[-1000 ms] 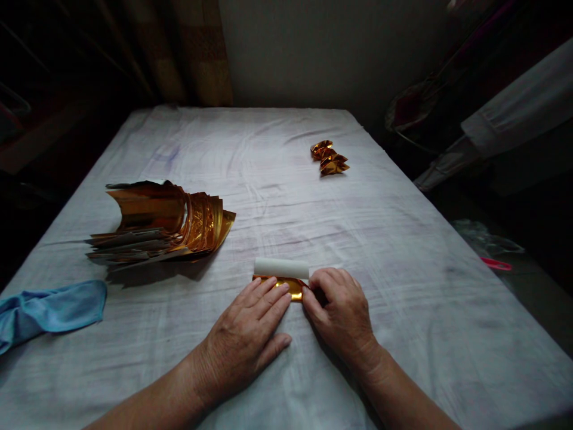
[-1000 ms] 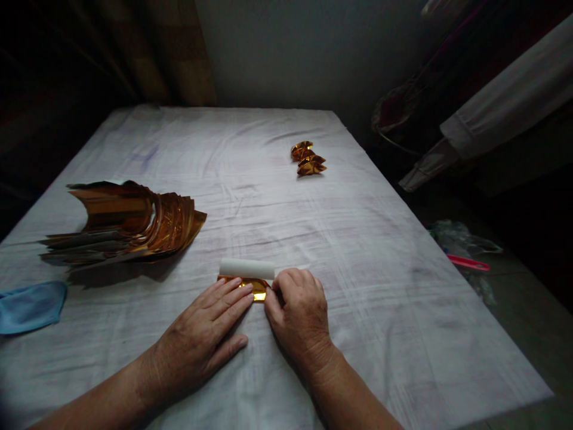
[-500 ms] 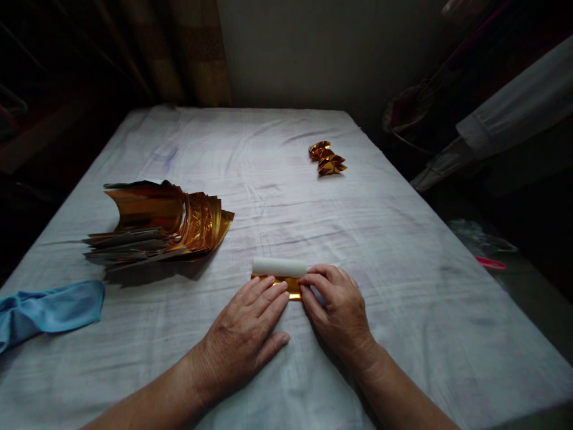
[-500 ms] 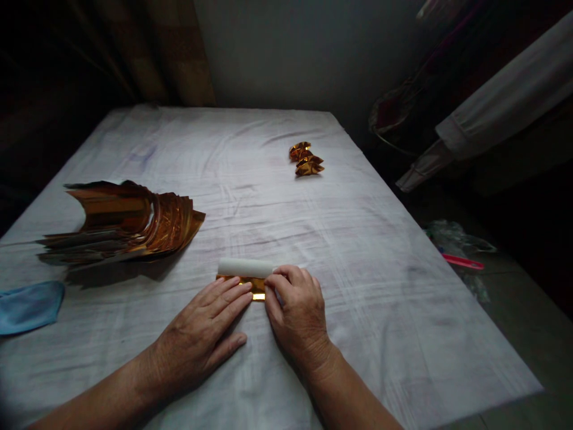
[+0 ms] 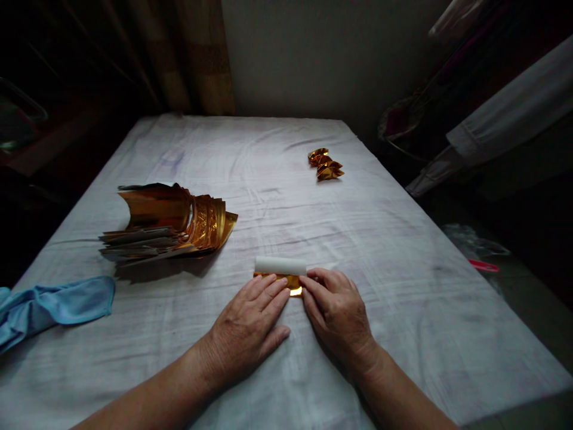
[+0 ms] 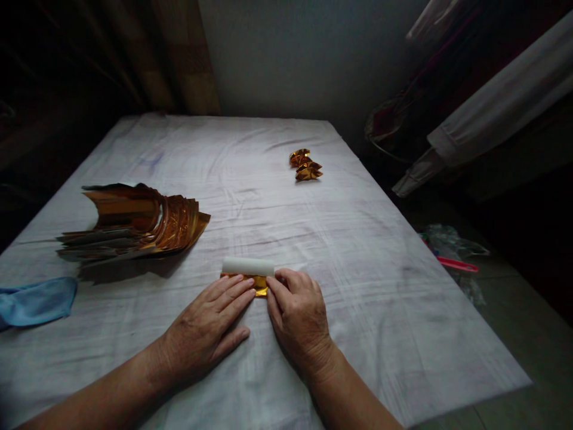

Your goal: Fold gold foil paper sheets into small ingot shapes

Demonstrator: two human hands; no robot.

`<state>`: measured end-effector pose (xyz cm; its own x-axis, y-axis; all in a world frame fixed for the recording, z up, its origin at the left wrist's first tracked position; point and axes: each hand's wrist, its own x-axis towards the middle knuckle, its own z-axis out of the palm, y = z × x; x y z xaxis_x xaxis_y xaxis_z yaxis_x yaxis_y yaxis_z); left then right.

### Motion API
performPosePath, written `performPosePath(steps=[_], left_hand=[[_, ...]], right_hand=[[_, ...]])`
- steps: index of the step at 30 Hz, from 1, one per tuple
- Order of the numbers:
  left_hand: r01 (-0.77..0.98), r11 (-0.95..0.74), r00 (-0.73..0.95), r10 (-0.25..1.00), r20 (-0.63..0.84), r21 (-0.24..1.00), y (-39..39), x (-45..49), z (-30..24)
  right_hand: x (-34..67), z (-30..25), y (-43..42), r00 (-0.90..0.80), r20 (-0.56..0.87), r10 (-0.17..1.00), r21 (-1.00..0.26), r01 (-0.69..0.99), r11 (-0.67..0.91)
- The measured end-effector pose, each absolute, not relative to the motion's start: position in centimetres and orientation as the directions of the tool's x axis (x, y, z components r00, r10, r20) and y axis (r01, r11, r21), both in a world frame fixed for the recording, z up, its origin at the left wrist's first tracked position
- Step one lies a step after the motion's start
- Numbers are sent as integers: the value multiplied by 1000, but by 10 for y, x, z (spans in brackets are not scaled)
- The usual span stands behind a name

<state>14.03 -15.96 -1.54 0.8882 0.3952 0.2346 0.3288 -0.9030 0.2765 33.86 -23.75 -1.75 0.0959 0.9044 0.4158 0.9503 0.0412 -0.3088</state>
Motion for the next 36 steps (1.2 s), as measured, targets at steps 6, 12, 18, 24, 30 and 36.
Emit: performPosePath(steps=[6,12,18,24,30,36], left_hand=[[333,-898,881,405,244,288,-161,141,-19],[327,-903,885,396,246,278,-160,140,-23],[321,-905,890,389,240,278,-159,138,-24],[300,-917,890,369,269,264,-157,139,-22],[310,-918,886,373,276,247,-158,141,-23],[297,-929,900,349,260,220,-155,135,-23]], right_hand=[[333,-15,-250,-9,394,919,-183,979,88],[330,-20,-263,-64,250,966,-103,990,92],[347,-24,-270,-40,128,991,-38,998,45],[356,-20,-275,44,161,986,9,999,-46],[331,-17,-261,-113,165,980,-100,986,130],[324,-20,-257,-96,4,995,-204,974,95]])
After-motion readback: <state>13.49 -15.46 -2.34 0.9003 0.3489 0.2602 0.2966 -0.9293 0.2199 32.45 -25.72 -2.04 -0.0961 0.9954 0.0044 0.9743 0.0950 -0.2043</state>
